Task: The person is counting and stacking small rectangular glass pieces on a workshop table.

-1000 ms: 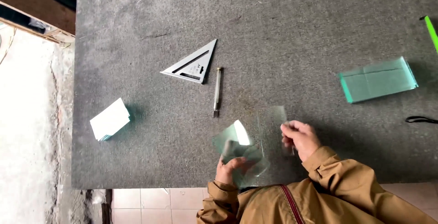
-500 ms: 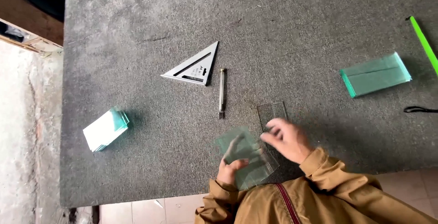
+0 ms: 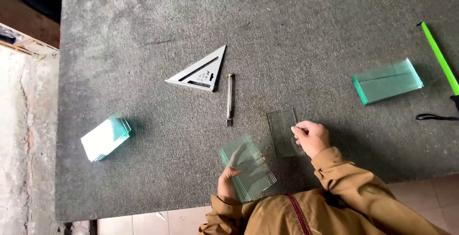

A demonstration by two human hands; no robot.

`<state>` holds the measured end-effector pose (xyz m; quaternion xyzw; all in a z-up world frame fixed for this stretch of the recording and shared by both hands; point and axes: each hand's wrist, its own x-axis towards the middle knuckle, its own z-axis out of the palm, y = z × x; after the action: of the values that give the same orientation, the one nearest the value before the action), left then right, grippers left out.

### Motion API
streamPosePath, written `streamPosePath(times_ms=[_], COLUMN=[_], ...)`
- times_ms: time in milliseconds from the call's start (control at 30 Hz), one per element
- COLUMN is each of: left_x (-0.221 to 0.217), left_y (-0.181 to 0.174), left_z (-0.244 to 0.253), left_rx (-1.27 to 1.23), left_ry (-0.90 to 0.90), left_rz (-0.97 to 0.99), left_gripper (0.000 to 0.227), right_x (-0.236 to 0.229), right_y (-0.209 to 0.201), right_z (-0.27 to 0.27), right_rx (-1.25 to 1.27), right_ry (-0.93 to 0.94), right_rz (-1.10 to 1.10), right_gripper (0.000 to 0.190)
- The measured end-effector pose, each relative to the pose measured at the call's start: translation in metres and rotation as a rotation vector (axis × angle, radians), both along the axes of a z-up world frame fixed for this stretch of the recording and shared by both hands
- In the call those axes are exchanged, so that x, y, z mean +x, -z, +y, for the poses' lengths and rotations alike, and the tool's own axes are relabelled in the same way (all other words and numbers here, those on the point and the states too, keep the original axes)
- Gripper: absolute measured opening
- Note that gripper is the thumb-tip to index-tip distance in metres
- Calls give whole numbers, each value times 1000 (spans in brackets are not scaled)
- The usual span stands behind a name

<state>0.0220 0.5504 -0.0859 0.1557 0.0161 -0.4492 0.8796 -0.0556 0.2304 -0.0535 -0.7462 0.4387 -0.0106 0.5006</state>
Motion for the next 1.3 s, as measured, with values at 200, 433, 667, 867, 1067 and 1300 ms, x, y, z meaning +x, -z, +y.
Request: streamPosePath(times_ms=[200, 433, 667, 867, 1067, 1300], left_x=[-4, -1, 16, 7, -4, 4], left_y=[-149, -136, -130, -80, -117, -137], left_z=[-35, -59, -34, -1, -28, -47], left_rx=[546, 532, 595, 34, 373, 549], left_ry=[26, 122, -73, -52, -57, 75], left_rz=[59, -135, 220, -18, 119, -51], left_gripper=[94, 92, 104, 96, 99, 100], right_x=[-5, -5, -14, -7, -9, -21], right_y=[-6, -71, -18, -13, -60, -71], right_z=[6, 46, 11, -4, 26, 37], right_rx=[-707, 205, 313, -406, -101, 365], right_ry=[-194, -410, 144, -199, -279, -269], right_rz=[8, -154, -75, 378, -70, -67], right_gripper=[42, 24, 20, 58, 36, 12])
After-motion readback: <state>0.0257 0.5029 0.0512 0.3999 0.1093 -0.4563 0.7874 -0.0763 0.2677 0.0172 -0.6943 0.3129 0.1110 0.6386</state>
